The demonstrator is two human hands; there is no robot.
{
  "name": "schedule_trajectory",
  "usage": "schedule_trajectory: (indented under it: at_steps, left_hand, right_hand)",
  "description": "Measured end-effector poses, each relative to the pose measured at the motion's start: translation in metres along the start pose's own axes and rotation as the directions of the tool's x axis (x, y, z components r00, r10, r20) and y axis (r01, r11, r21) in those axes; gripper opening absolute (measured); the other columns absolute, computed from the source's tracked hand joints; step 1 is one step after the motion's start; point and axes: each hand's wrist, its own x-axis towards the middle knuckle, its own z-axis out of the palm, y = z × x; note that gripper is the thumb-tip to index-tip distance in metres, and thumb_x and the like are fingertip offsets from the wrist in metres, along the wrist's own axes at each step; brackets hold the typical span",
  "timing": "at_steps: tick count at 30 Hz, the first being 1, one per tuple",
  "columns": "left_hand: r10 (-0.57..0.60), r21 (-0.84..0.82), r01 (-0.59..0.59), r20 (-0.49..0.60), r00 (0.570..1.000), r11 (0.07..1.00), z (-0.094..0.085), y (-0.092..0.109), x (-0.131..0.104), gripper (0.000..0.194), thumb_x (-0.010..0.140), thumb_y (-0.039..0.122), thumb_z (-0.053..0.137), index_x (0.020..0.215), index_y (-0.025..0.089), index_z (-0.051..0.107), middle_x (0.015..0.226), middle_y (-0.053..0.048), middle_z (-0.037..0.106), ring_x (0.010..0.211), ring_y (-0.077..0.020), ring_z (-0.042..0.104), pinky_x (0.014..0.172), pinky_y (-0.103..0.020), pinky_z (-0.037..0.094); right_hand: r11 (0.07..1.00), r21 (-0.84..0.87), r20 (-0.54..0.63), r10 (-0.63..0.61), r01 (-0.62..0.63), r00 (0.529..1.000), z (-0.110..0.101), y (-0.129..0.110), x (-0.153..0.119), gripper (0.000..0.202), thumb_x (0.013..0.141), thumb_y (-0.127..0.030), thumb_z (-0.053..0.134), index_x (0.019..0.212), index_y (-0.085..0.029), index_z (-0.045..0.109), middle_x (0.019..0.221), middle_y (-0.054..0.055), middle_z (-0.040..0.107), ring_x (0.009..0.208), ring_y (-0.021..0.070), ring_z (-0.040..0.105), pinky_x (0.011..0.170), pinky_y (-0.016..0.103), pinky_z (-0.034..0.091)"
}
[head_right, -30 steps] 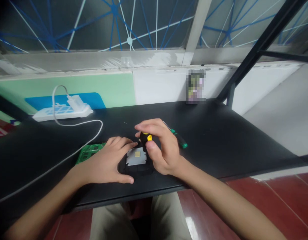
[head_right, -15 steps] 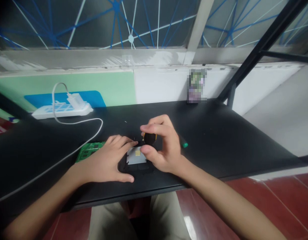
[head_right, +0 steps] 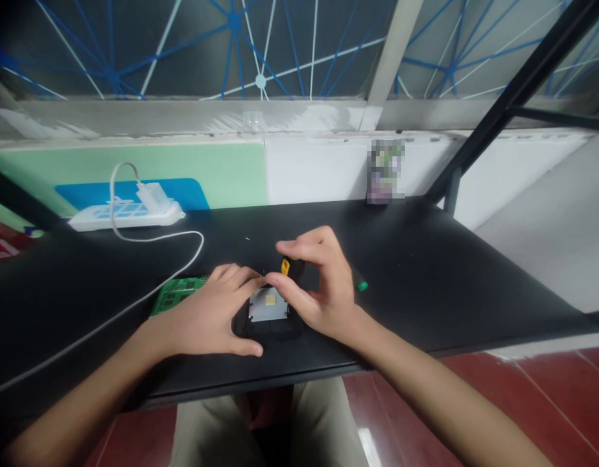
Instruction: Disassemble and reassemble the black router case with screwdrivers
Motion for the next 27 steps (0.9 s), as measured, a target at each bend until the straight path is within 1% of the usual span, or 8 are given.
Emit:
schedule_trajectory:
  at_steps: [3,6,9,11,14,18,22,27]
  left_hand:
    - [0.012,-0.007,-0.012,-0.008,1.0,1.0,0.002,-0.001,0.0,0.093,0.072,0.073,0.075,0.14,0.016,0.049,0.128,-0.015,0.055,0.122,-0.0368,0.049,0.11,-0.052,0.03]
    - [0.021,-0.012,-0.021,-0.019,1.0,1.0,0.003,-0.003,-0.001,0.098,0.073,0.075,0.072,0.145,0.015,0.043,0.129,-0.015,0.055,0.123,-0.0364,0.048,0.111,-0.052,0.028]
    - [0.022,-0.016,-0.022,-0.018,1.0,1.0,0.005,-0.005,-0.001,0.097,0.075,0.076,0.07,0.146,0.015,0.042,0.129,-0.014,0.055,0.122,-0.0359,0.049,0.111,-0.052,0.028]
    - [0.023,-0.018,-0.023,-0.021,1.0,1.0,0.005,-0.005,-0.001,0.098,0.075,0.076,0.07,0.146,0.015,0.042,0.128,-0.014,0.054,0.122,-0.0358,0.049,0.111,-0.052,0.028]
    - [0.026,-0.021,-0.026,-0.022,0.999,0.999,0.005,-0.005,-0.001,0.098,0.074,0.076,0.071,0.146,0.016,0.044,0.127,-0.013,0.054,0.121,-0.0357,0.049,0.11,-0.053,0.029]
    - [0.019,-0.016,-0.019,-0.016,1.0,1.0,0.003,-0.003,-0.001,0.096,0.073,0.074,0.074,0.145,0.016,0.044,0.129,-0.014,0.054,0.122,-0.0355,0.049,0.11,-0.052,0.029]
    - [0.012,-0.015,-0.012,-0.006,1.0,1.0,0.002,-0.003,-0.001,0.098,0.073,0.074,0.073,0.145,0.014,0.044,0.128,-0.014,0.055,0.123,-0.0358,0.048,0.111,-0.052,0.028]
    - [0.019,-0.021,-0.02,-0.013,1.0,1.0,0.004,-0.005,-0.001,0.098,0.075,0.077,0.069,0.146,0.015,0.043,0.128,-0.014,0.055,0.122,-0.0365,0.049,0.111,-0.053,0.028]
  right_hand:
    - [0.997,0.07,-0.01,-0.018,0.019,1.0,-0.001,0.001,0.0,0.051,0.077,-0.02,0.079,0.125,-0.031,0.062,0.093,0.003,0.062,0.078,0.0201,0.061,0.058,0.037,0.057]
    - [0.982,0.165,0.041,0.084,-0.09,0.996,-0.001,-0.007,-0.002,0.034,0.095,-0.022,0.056,0.129,-0.029,0.06,0.111,0.008,0.066,0.089,0.0218,0.069,0.066,0.041,0.061]
    - [0.964,0.178,0.097,0.182,-0.197,0.979,0.0,-0.014,-0.003,0.04,0.101,-0.017,0.043,0.138,-0.028,0.053,0.123,0.009,0.066,0.097,0.0215,0.071,0.072,0.041,0.062]
    - [0.966,0.159,0.093,0.189,-0.202,0.978,0.0,-0.015,-0.003,0.044,0.098,-0.014,0.049,0.14,-0.028,0.052,0.118,0.008,0.067,0.095,0.0207,0.071,0.071,0.039,0.061]
    - [0.991,0.088,0.027,0.098,-0.1,0.995,-0.001,-0.008,-0.002,0.047,0.088,-0.014,0.068,0.132,-0.028,0.058,0.101,0.005,0.066,0.085,0.0195,0.068,0.067,0.037,0.059]
    - [0.999,0.032,0.01,-0.026,0.026,1.0,-0.003,0.001,-0.002,0.054,0.075,-0.026,0.084,0.124,-0.031,0.06,0.088,0.002,0.062,0.073,0.0187,0.06,0.058,0.035,0.054]
    - [0.988,0.152,0.047,0.023,-0.03,0.999,-0.003,-0.003,-0.004,0.039,0.091,-0.035,0.065,0.128,-0.028,0.058,0.103,0.007,0.064,0.082,0.0212,0.067,0.065,0.041,0.06]
    - [0.965,0.211,0.091,0.139,-0.156,0.986,-0.002,-0.015,-0.004,0.04,0.098,-0.019,0.047,0.137,-0.025,0.055,0.12,0.01,0.067,0.096,0.023,0.072,0.075,0.044,0.063]
